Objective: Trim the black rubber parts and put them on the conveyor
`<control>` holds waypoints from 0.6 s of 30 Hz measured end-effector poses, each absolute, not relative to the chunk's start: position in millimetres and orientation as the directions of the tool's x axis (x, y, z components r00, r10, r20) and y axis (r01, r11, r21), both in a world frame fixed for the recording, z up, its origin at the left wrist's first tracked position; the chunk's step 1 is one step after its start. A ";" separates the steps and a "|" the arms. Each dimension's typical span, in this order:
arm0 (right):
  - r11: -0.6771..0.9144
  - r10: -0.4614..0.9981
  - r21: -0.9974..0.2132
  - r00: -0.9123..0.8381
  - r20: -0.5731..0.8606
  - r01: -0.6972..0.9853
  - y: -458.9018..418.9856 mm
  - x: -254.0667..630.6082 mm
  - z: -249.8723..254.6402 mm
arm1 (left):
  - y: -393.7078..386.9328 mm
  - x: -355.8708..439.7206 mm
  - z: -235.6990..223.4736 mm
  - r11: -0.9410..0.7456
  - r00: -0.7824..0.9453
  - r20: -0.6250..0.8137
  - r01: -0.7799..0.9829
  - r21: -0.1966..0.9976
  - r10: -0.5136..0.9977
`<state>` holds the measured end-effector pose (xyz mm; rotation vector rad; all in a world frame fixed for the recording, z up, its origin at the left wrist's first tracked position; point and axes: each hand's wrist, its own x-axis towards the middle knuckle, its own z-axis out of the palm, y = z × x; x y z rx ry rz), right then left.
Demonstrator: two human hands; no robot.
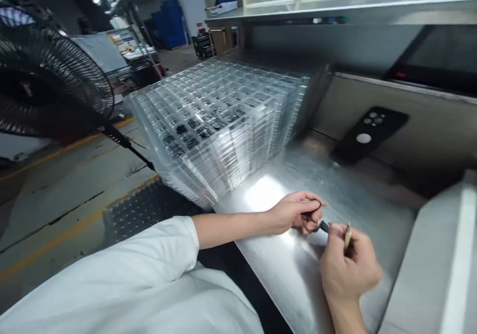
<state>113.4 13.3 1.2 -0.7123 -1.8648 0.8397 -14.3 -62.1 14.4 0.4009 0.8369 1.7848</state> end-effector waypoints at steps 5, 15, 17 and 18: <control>0.720 0.649 -0.679 -0.486 0.586 0.142 4.1 107.8 5.5 | -57.9 -22.2 9.6 -0.302 -0.446 -0.198 -0.812 0.499 0.873; 0.765 0.583 -0.623 -0.588 0.560 0.166 11.6 100.5 -5.6 | -54.3 -12.3 6.0 -0.317 -0.388 -0.234 -0.903 0.288 0.892; 0.760 0.586 -0.627 -0.599 0.546 0.171 12.0 101.6 -3.2 | -57.3 -12.8 10.3 -0.298 -0.371 -0.255 -0.912 0.281 0.893; 0.758 0.585 -0.630 -0.603 0.542 0.170 12.0 102.0 -1.9 | -59.1 -13.3 12.9 -0.285 -0.360 -0.269 -0.916 0.282 0.893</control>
